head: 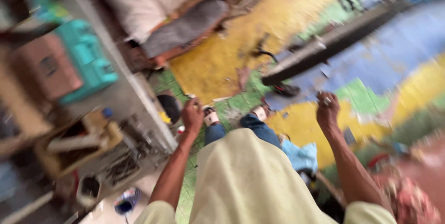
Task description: The person selects wrenches from a tool tray and uses them to loosen and tighten bolts on a bicycle wheel hub. They repeatedly switch between wrenches and adjust the wheel while working in a cluttered workshop.
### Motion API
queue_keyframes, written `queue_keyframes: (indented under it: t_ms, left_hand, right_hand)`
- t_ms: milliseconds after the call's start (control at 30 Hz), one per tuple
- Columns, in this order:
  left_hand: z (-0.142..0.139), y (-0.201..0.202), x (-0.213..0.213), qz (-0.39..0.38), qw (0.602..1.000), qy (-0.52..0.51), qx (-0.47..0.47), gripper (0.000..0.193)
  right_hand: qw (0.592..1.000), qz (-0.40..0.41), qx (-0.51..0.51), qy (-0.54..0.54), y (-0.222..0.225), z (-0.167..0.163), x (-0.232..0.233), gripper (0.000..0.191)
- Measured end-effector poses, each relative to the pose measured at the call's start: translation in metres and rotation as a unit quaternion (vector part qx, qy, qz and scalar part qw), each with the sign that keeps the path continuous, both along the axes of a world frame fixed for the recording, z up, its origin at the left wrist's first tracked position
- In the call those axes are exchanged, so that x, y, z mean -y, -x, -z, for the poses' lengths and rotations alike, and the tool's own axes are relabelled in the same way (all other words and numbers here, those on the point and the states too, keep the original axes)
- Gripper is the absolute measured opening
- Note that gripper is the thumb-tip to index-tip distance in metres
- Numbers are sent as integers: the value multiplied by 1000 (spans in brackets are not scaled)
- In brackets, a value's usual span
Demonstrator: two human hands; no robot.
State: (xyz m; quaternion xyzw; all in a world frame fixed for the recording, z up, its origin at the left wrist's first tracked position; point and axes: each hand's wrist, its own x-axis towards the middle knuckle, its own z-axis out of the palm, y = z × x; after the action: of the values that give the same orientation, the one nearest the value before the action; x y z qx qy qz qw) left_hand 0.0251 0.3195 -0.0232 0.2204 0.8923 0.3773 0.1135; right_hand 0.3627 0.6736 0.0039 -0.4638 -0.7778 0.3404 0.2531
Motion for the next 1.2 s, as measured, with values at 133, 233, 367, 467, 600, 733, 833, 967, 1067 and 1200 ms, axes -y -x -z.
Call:
queue_keyframes:
  t_ms: [133, 233, 367, 467, 600, 733, 833, 967, 1067, 1200]
  left_hand:
    - [-3, -6, 12, -65, 998, -8, 19, 22]
    - [-9, -7, 29, -110, 993, -36, 14, 25]
    - [-28, -7, 59, -72, 997, -38, 1, 40]
    - [-42, -12, 68, -15, 999, -28, 22, 61]
    - [-46, -24, 74, 54, 995, -77, 42, 64]
    - [-35, -33, 90, 26, 989, -99, 106, 36]
    - [-27, -33, 113, -43, 986, -119, 108, 28]
    - [-26, -33, 138, -125, 970, -196, 70, 26]
    - [-28, -36, 152, -159, 962, -210, 67, 26]
    - [-25, -41, 165, -221, 948, -216, 78, 24]
  right_hand:
    - [972, -165, 158, -60, 26, 11, 23, 35]
    - [964, -227, 134, 43, 64, 24, 60, 45]
    - [921, -213, 88, 314, 134, 33, 113, 47]
    - [883, -272, 63, 377, 181, 19, 148, 59]
    - [829, -354, 10, 433, 242, -9, 193, 64]
    - [799, -383, 39, 461, 288, -27, 234, 67]
    - [745, -380, 4, 549, 312, -27, 266, 51]
    - [743, -409, 16, 529, 325, -28, 303, 26]
    - [749, -419, 51, 512, 336, -34, 325, 24]
    - [748, -444, 77, 486, 346, -38, 347, 24]
